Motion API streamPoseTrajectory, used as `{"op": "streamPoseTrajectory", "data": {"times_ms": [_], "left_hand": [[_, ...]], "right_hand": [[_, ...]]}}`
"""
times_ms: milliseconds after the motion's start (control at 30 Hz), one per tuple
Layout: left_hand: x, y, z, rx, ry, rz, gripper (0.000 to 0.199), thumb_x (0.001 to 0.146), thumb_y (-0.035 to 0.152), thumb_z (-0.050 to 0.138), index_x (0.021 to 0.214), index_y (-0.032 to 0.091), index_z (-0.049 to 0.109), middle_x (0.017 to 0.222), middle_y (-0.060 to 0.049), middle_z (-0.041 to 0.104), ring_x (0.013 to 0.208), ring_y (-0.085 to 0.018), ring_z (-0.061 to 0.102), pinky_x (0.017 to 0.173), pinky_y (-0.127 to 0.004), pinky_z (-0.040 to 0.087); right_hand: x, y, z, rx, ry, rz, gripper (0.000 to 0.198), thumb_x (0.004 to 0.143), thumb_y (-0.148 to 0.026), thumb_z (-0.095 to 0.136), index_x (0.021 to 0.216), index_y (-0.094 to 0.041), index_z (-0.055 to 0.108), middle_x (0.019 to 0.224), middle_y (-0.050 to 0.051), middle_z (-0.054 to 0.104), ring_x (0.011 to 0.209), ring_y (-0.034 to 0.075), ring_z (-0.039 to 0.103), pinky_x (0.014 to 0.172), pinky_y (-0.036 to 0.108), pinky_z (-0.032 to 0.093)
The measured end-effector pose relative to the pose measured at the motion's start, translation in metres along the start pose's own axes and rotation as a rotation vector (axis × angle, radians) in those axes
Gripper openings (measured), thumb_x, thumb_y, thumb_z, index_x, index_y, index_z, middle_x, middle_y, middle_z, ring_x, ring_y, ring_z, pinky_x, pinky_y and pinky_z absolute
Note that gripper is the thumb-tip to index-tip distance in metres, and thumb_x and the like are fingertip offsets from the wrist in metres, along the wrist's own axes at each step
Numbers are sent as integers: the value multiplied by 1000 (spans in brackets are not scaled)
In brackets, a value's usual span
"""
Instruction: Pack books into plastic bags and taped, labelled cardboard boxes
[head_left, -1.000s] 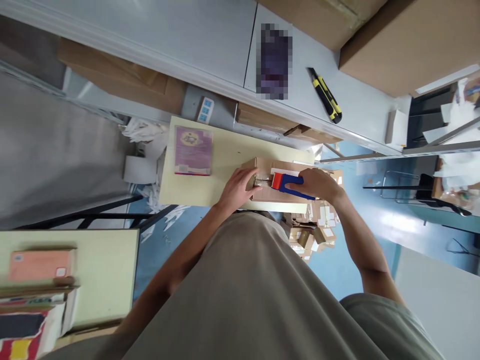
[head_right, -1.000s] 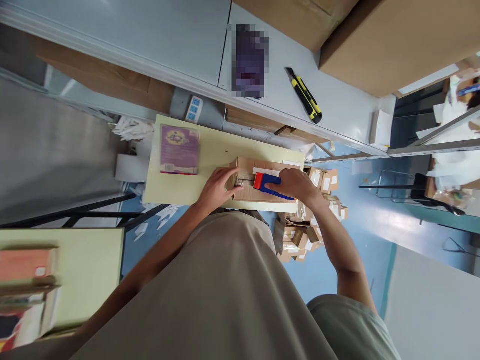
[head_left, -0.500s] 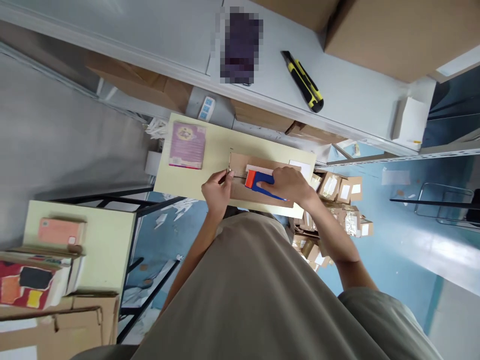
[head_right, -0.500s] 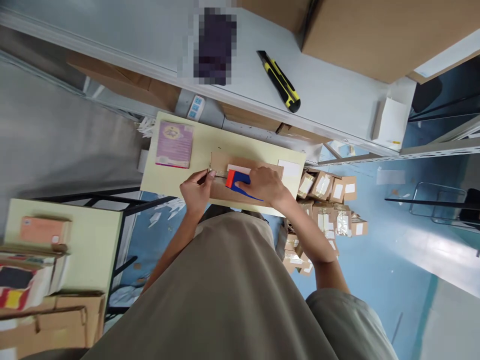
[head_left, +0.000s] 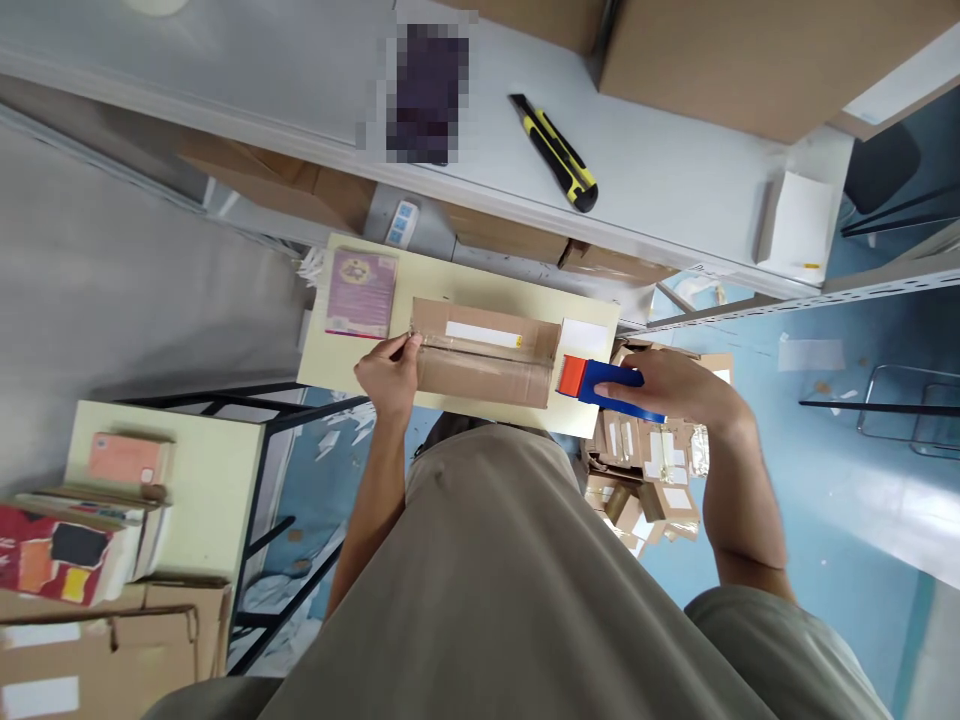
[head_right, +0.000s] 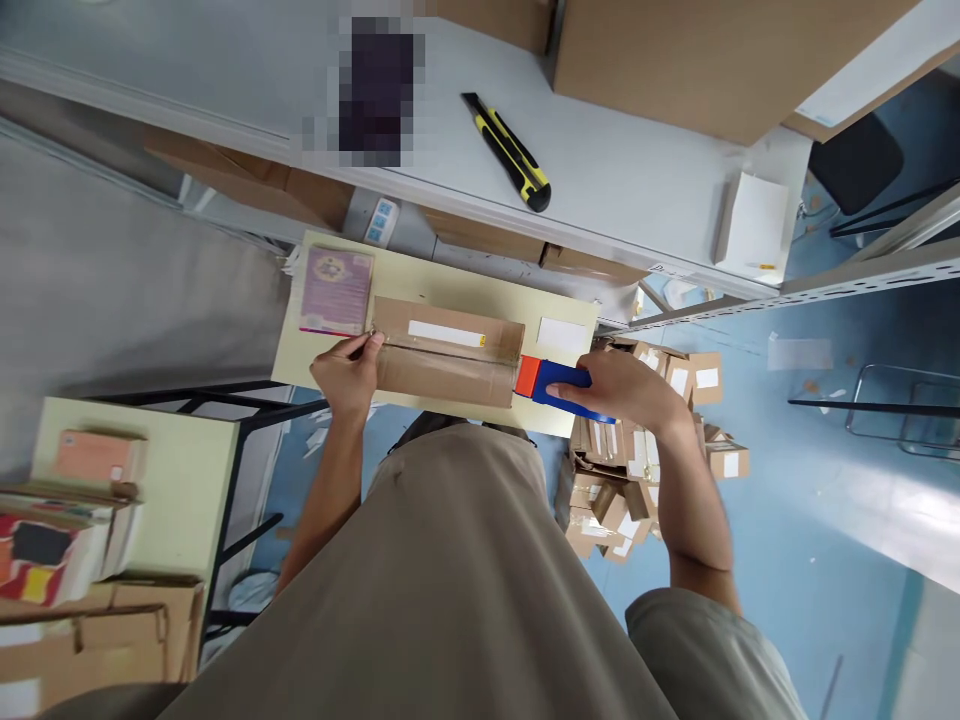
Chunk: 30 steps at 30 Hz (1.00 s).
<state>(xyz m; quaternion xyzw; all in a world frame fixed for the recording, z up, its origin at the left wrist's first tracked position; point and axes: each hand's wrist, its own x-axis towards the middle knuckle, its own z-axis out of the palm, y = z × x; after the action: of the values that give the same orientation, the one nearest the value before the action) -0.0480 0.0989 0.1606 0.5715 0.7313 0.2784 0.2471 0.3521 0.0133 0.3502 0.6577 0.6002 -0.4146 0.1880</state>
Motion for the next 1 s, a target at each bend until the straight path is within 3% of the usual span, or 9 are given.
{"op": "streamPoseTrajectory", "data": {"times_ms": [400,667,833,1000], "left_hand": [[3,4,-1,13,-9,-21,21,95,35,77,101,19,90,101,-8,89,105,-32,84,104,-42,65],[10,-11,-5,7,28,-32,19,93,34,80,95,18,88,100,-7,89,104,-31,85,104,-42,66],[22,-9,-8,48,42,-47,16,92,33,80,94,19,88,96,-5,89,102,-31,84,103,-43,66],[26,1,-5,73,31,-35,18,93,35,80,93,20,88,92,-6,88,99,-32,84,97,-41,66]], "right_hand": [[27,22,13,93,2,-88,79,101,-94,46,86,-20,69,82,10,76,75,24,67,69,34,41],[38,33,12,197,-71,-190,82,99,-97,45,89,-20,70,81,9,75,73,22,67,70,34,41],[40,49,13,119,-39,-129,77,101,-92,47,87,-20,71,80,9,75,73,23,67,69,35,42],[50,42,26,21,-5,-40,65,107,-78,51,95,-19,77,90,14,80,82,28,74,72,36,45]]}}
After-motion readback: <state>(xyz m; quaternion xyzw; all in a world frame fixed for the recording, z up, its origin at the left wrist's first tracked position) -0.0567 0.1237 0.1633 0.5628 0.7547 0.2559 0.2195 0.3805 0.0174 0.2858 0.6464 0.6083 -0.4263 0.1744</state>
